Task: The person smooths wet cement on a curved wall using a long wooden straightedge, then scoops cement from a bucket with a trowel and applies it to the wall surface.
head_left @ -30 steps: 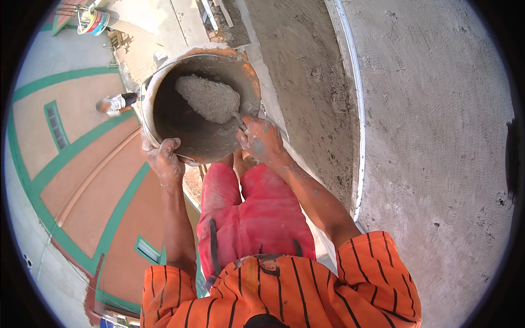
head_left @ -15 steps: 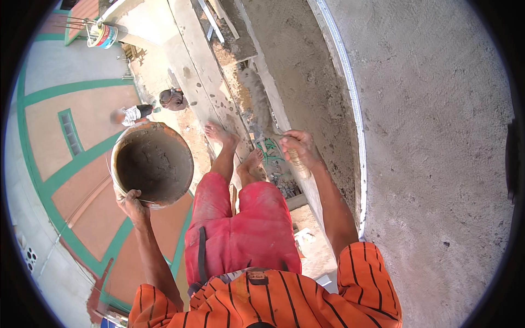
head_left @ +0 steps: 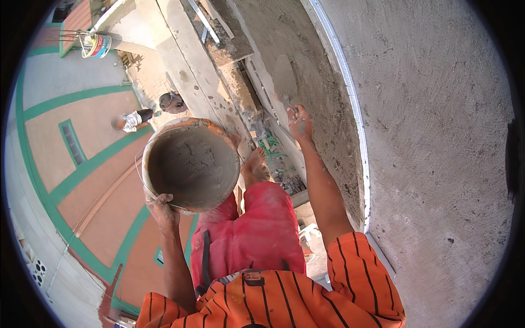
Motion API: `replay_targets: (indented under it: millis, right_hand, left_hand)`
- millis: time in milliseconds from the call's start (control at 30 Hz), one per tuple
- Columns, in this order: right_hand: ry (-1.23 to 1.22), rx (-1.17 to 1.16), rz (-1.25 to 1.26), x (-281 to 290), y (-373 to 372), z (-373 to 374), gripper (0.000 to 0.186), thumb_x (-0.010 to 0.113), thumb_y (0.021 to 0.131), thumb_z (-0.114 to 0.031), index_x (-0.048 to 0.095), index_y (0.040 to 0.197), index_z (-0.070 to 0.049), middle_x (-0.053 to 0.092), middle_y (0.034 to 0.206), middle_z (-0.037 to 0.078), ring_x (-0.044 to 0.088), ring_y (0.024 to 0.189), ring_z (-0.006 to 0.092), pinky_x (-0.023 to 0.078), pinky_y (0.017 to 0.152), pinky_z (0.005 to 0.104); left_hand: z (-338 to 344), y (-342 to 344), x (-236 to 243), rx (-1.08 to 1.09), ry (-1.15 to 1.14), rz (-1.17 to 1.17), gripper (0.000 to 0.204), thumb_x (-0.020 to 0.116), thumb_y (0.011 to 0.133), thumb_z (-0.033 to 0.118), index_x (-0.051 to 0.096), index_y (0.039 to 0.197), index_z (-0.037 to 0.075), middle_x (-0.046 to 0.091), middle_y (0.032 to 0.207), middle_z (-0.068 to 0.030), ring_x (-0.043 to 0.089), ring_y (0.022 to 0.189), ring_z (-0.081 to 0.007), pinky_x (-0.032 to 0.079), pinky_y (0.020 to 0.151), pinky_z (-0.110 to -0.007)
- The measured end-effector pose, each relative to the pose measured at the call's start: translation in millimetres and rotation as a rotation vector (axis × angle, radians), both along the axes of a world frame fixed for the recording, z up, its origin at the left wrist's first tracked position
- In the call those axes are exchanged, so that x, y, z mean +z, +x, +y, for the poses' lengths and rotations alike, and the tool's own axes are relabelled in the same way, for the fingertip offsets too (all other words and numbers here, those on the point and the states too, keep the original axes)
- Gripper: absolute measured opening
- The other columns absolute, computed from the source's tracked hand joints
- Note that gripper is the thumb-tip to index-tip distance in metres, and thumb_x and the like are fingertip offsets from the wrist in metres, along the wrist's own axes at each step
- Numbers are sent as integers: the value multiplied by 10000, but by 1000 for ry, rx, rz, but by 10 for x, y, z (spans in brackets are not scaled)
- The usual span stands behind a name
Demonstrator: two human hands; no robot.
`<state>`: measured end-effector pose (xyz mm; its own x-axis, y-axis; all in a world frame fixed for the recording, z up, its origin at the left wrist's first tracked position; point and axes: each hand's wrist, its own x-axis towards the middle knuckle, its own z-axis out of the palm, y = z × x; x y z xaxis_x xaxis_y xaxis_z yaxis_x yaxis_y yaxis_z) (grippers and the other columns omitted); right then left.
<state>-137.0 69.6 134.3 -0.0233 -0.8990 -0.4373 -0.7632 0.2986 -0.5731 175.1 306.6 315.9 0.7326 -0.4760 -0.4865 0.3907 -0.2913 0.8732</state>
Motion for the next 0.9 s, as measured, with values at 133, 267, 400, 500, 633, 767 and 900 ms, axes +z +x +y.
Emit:
replay_targets:
  millis: [133, 267, 400, 500, 633, 767, 900]
  right_hand:
    - [-119, -27, 40, 393, -290, 242, 370, 586, 932, -355, 600, 1051, -5, 616, 726, 96, 576, 665, 174, 465, 622, 340]
    - [-260, -87, 59, 947, -859, 974, 304, 622, 921, -268, 605, 1028, 16, 616, 707, 79, 540, 621, 115, 456, 576, 291]
    - [-181, -123, 249, 1571, -1290, 1619, 288, 636, 899, -214, 587, 1056, 22, 638, 738, 161, 597, 604, 225, 462, 569, 339]
    - [-228, -125, 380, 1906, -1298, 1829, 307, 656, 889, -199, 579, 1070, 36, 642, 684, 149, 577, 524, 145, 443, 478, 291]
    - [-343, 39, 301, 2275, -857, 1576, 296, 676, 868, -176, 590, 1067, 25, 634, 729, 159, 583, 562, 150, 455, 502, 290]
    - [-298, 329, 33, 2584, -11, 1115, 251, 683, 859, -177, 620, 1025, 0, 626, 761, 108, 577, 626, 128, 465, 554, 288]
    - [299, 501, -555, 2623, 714, 728, 317, 705, 832, -219, 629, 1057, -8, 627, 771, 75, 600, 647, 183, 485, 585, 309]
  left_hand:
    - [44, -63, -16, -69, 9, 104, 617, 461, 642, -13, 438, 1258, -35, 583, 860, -86, 584, 572, -139, 502, 372, -220]
    - [121, -19, -204, -196, -17, 213, 625, 473, 624, -31, 453, 1248, -52, 588, 879, -75, 601, 662, -151, 527, 462, -239]
    - [18, -201, -140, -108, 12, 82, 619, 455, 615, -48, 467, 1233, -70, 587, 941, -93, 603, 731, -150, 535, 590, -241]
    - [66, -182, -98, -74, 30, 108, 642, 440, 610, -58, 459, 1251, -74, 581, 1006, -115, 602, 802, -159, 535, 676, -248]
    - [93, -159, -53, -18, -21, 123, 680, 422, 592, -77, 448, 1272, -72, 577, 1075, -137, 606, 900, -201, 526, 770, -272]
    - [-100, -243, 133, 54, -10, 163, 723, 399, 567, -101, 441, 1287, -64, 575, 1117, -142, 605, 970, -234, 516, 817, -283]
    - [23, -122, 14, 77, -51, 138, 742, 383, 559, -113, 437, 1297, -55, 576, 1118, -136, 608, 956, -233, 523, 792, -276]
